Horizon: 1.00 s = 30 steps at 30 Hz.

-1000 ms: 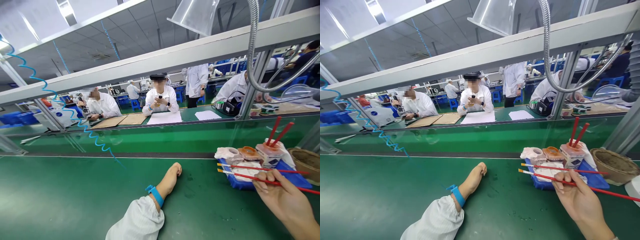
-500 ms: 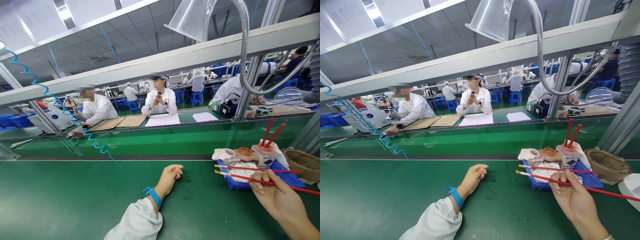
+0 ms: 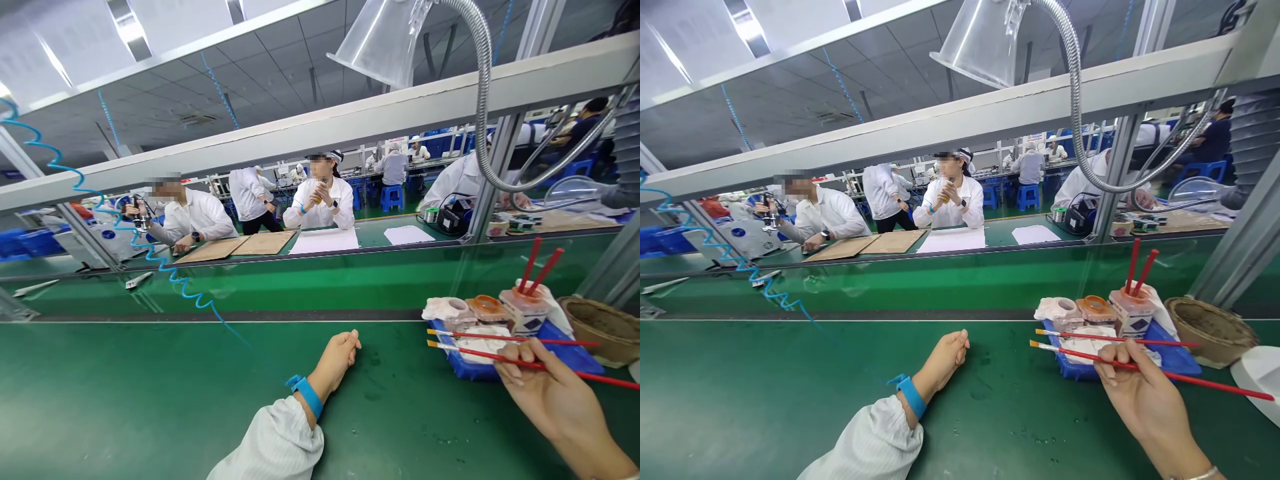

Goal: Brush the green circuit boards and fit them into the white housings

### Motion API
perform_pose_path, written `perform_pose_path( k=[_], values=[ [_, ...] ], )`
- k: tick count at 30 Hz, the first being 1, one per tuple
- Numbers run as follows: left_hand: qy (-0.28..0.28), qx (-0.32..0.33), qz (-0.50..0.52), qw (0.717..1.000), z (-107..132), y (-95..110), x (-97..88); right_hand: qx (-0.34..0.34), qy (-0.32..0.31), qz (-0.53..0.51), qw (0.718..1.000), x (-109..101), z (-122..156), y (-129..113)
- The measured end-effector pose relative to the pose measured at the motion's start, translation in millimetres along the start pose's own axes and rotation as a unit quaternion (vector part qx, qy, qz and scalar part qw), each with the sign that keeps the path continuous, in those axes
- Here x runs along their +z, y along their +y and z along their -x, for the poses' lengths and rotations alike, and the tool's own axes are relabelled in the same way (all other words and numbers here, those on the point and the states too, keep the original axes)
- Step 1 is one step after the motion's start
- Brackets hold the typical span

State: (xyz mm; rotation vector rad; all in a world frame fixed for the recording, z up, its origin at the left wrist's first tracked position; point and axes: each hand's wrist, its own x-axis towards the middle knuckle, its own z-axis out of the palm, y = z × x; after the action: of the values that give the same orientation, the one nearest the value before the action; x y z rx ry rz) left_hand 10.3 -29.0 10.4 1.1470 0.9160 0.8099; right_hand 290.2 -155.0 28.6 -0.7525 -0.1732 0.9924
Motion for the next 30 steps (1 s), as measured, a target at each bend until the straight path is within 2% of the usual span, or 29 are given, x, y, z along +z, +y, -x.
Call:
perform_pose_path(
  k=[9, 21, 30],
  values=[
    [0.025, 0.002, 0.008, 1.0, -3.1, -3.6, -0.8, 0.002, 0.007, 0.001, 1.0, 0.7, 0.8, -0.9],
    [-0.001, 0.028, 0.074, 0.997, -3.4, -1.6, -1.1, -0.003, -0.011, 0.003, 1.0, -1.3, 2.0, -0.5],
    [0.002, 0.033, 0.071, 0.997, -1.0, -0.8, 0.5, -0.014, -0.006, 0.009, 1.0, 0.3, 1.8, -3.9]
  ],
)
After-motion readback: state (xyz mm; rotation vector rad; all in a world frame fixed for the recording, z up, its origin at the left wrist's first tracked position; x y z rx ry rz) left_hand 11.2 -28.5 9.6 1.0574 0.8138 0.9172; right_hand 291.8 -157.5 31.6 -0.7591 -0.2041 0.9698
